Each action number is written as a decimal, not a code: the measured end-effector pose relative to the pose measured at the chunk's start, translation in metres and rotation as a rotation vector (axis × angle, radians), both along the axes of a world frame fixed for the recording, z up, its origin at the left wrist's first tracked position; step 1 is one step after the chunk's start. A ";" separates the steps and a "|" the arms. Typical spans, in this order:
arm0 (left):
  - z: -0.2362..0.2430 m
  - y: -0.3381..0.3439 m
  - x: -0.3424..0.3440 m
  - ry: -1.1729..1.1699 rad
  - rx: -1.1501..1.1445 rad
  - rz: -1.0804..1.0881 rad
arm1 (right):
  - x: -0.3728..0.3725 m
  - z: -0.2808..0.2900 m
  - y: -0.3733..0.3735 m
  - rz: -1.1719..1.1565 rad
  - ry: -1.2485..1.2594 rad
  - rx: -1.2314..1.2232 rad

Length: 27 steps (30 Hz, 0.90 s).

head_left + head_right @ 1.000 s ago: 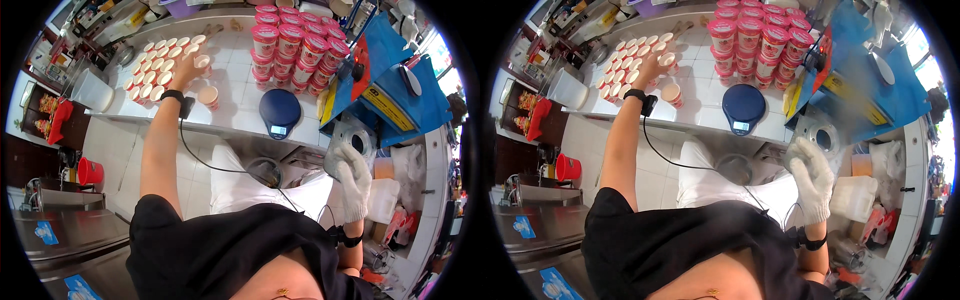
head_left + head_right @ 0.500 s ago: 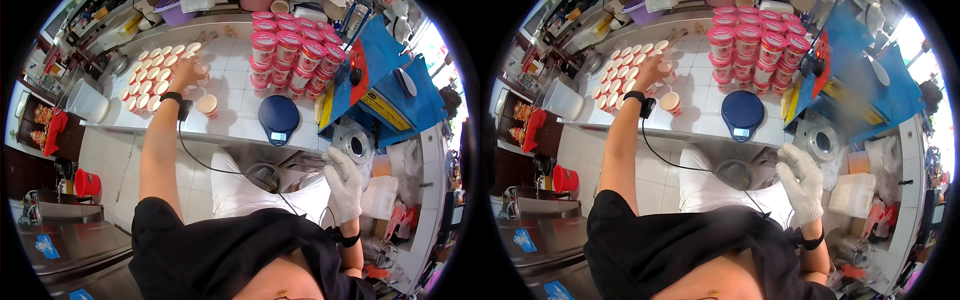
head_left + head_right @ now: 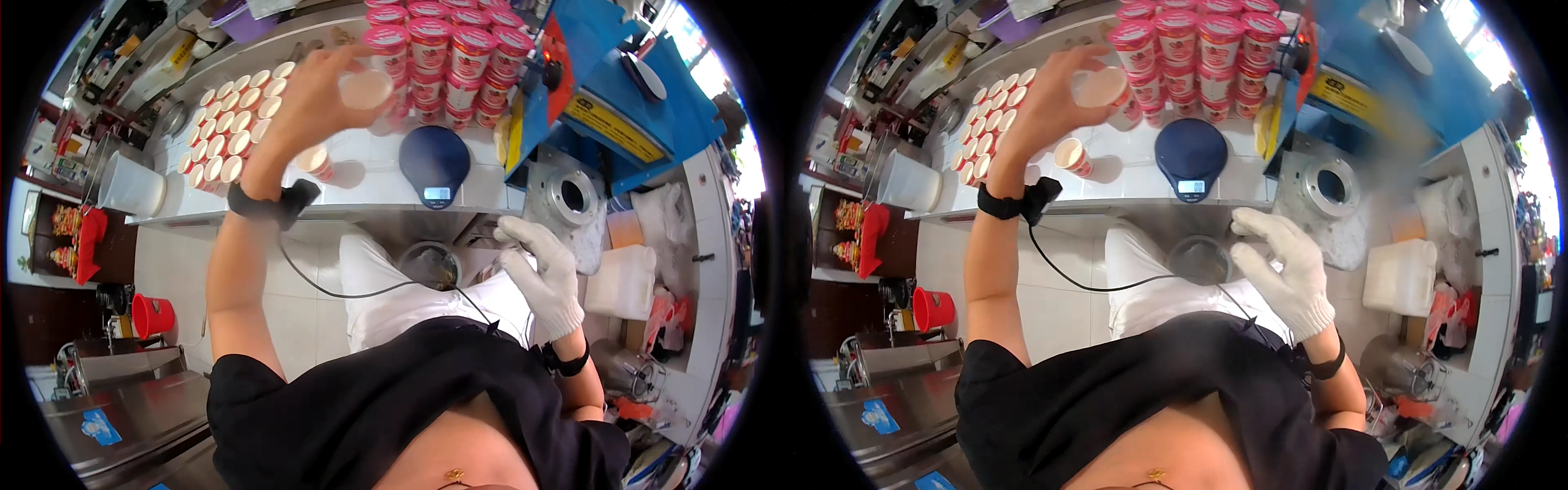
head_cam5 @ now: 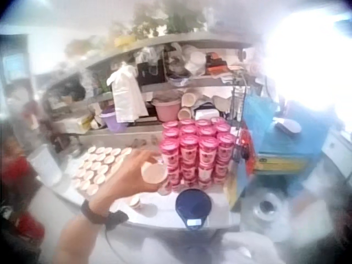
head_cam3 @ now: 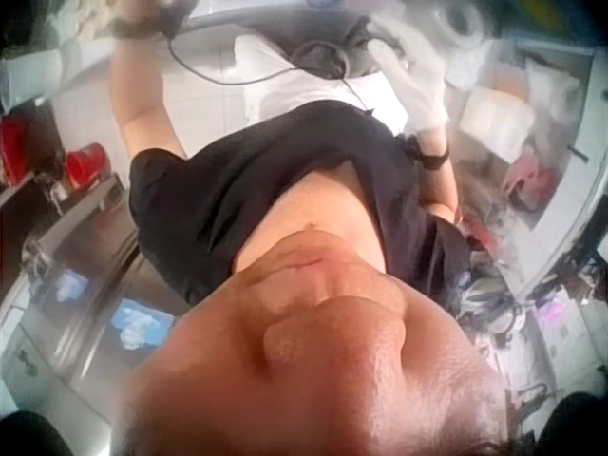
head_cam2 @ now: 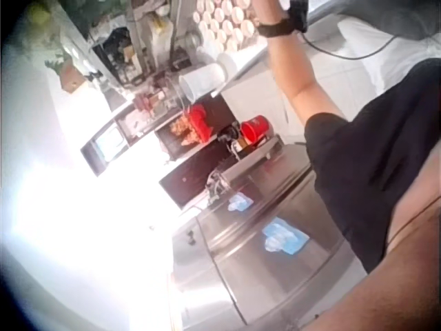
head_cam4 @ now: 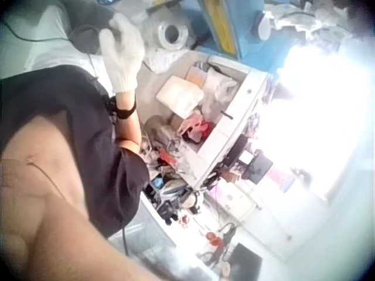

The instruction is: The person uses a cup-sealing machine to seal individual small white cups filled with a white substance. They place a cup on a scale, then move it to the machine's tray, place a round pink film on top, and operate the machine to seal the cup before setting it aside.

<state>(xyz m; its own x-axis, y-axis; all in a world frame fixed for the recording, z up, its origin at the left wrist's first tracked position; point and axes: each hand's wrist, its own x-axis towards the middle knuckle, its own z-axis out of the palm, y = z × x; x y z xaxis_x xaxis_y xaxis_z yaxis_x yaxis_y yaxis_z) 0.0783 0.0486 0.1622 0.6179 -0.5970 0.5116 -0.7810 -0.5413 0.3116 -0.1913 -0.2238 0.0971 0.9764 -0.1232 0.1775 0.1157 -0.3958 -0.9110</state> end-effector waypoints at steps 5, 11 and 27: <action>-0.054 -0.057 -0.011 0.051 -0.009 -0.128 | -0.010 -0.001 -0.005 0.007 -0.056 -0.089; -0.127 -0.095 0.013 -0.031 0.099 -0.144 | -0.022 -0.004 -0.018 -0.015 -0.088 -0.178; -0.136 0.010 -0.076 0.007 -0.566 0.398 | -0.034 -0.005 -0.030 0.074 0.047 -0.239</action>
<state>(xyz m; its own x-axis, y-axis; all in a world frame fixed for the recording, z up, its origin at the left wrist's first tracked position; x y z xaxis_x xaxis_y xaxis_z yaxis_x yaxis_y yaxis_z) 0.0026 0.0587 0.0266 0.7392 0.0337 0.6726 -0.5535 -0.5387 0.6352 -0.2249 -0.2538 0.0922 0.9891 -0.0108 0.1469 0.1121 -0.5927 -0.7976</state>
